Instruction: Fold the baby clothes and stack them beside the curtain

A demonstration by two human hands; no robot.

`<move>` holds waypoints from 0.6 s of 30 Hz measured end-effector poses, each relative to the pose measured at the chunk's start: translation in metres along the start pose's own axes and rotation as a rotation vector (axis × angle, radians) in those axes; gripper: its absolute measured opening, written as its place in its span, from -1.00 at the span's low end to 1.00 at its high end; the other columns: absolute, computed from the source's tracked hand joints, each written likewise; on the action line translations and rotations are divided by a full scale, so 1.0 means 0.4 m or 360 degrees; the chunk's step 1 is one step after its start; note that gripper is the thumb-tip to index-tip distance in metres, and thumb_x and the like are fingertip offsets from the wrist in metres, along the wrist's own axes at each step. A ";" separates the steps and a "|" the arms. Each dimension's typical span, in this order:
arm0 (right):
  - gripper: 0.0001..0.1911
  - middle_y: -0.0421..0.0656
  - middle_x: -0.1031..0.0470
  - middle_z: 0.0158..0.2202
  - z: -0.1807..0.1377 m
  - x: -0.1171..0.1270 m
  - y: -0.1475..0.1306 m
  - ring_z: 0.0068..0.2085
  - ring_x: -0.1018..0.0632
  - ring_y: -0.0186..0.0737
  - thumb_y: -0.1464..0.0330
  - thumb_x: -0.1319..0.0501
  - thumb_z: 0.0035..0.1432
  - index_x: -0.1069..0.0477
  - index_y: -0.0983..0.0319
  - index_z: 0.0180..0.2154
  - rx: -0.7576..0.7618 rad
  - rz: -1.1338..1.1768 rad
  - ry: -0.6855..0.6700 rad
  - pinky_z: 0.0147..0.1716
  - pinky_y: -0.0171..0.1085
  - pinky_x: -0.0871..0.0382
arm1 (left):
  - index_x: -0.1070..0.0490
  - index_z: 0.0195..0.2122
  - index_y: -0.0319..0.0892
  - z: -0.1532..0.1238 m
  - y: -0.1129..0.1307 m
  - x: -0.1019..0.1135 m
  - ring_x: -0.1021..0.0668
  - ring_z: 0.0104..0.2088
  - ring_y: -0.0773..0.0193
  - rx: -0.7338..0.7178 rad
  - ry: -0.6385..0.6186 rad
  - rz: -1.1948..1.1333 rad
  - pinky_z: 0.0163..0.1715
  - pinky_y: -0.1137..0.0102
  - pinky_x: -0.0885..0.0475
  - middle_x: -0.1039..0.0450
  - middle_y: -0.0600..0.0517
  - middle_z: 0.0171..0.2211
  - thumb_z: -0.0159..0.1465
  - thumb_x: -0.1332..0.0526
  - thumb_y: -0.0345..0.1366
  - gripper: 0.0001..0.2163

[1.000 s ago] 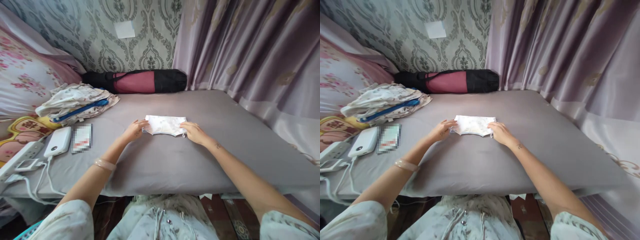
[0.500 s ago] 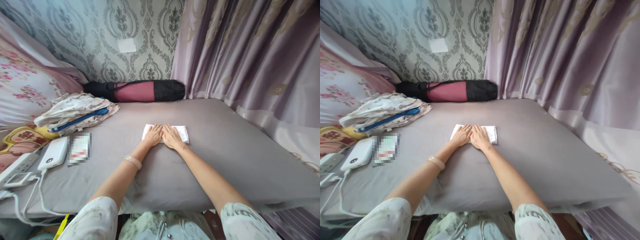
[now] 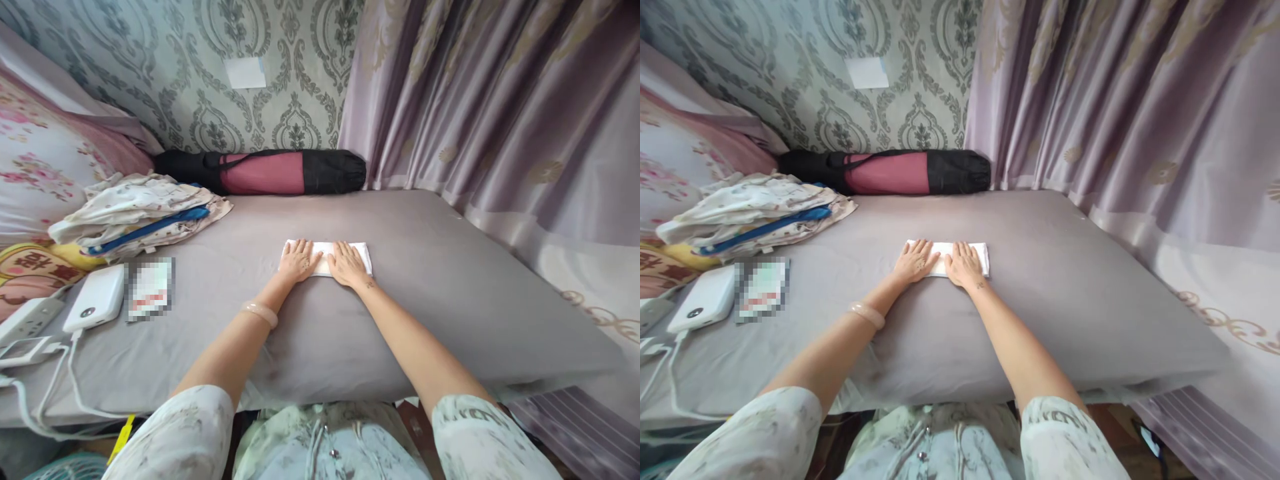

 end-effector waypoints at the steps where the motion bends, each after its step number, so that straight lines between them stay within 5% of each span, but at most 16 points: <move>1: -0.36 0.09 -0.03 0.34 -0.003 0.002 0.012 0.34 -0.04 -0.05 0.20 0.23 0.34 -0.02 0.44 0.30 -0.0023 -0.0013 -0.0015 0.28 -0.08 0.19 | -0.09 0.29 -0.24 -0.002 -0.007 0.000 -0.12 0.31 0.01 0.0010 -0.0009 -0.0020 0.26 0.03 0.03 -0.10 -0.19 0.30 0.38 0.26 0.03 -0.40; 11: -0.35 0.06 0.03 0.36 -0.038 0.023 0.092 0.35 0.01 -0.05 0.22 0.23 0.32 0.01 0.47 0.31 -0.0108 -0.0094 -0.0048 0.30 -0.04 0.21 | 0.00 0.33 -0.18 -0.030 -0.104 0.007 -0.04 0.34 0.09 0.0155 -0.0181 -0.0094 0.27 0.09 0.02 0.10 -0.11 0.37 0.37 0.25 0.02 -0.41; 18: -0.36 0.06 0.02 0.36 -0.021 0.047 0.083 0.36 0.01 -0.04 0.24 0.23 0.32 0.01 0.47 0.30 -0.0107 -0.0037 -0.0142 0.30 -0.01 0.25 | -0.14 0.27 -0.17 -0.040 -0.116 0.012 -0.11 0.32 0.11 0.0159 0.0033 -0.0243 0.26 0.15 -0.07 -0.02 -0.11 0.34 0.38 0.15 -0.05 -0.49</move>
Point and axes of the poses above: each hand's wrist, its own z-axis towards the middle knuckle, its own x-axis out of the back of the hand, y = z × x, the point moved 4 cm from there along z, towards the middle knuckle
